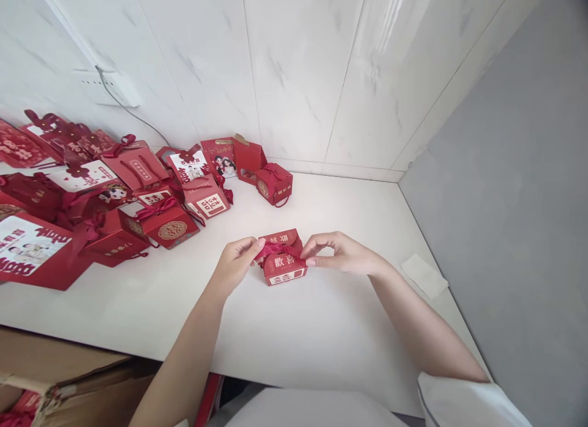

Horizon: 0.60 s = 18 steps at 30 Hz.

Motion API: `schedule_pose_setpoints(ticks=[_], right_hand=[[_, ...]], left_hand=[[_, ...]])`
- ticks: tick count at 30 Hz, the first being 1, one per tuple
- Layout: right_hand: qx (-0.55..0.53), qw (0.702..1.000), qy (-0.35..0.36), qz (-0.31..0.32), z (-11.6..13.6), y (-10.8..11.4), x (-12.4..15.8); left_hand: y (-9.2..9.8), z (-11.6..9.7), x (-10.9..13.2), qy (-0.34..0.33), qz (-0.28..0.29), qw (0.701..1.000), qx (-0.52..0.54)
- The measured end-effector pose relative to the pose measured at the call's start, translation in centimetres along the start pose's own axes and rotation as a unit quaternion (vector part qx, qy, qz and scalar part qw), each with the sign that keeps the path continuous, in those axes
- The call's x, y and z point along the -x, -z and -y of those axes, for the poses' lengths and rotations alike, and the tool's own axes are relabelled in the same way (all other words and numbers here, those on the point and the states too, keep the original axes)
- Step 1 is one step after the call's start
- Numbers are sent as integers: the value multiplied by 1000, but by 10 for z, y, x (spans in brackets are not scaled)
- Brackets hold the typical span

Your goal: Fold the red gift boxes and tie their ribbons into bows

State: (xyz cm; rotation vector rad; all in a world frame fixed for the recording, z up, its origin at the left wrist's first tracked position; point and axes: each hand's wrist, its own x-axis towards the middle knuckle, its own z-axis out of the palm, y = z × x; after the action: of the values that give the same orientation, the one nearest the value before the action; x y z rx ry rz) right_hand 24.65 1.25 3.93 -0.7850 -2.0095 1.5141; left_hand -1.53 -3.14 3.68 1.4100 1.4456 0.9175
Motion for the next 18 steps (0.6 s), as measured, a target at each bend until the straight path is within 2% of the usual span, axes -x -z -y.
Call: schedule_pose_setpoints(ticks=[4,7,9,12,15,18], right_hand=[[84,996,-5,-14,-7,-1,-4],[103,994,0,32,-25,-8,-14],[104,993,35,37,-33,-14,-18],[158,981,109,-27,-29,-19,-18],[250,948,176,-95,-11,-21,-14],[313,915,220,-128,8,-20,-9]], left_hand=[[2,12,6,30,24,999,-5],[4,18,9,35,43,998,16],[6,17,12,28,54,998,22],[7,10,21,7,55,998,4],[4,1,32,-9,49,998,-26],[-3,-3,41,-13,62,998,-19]])
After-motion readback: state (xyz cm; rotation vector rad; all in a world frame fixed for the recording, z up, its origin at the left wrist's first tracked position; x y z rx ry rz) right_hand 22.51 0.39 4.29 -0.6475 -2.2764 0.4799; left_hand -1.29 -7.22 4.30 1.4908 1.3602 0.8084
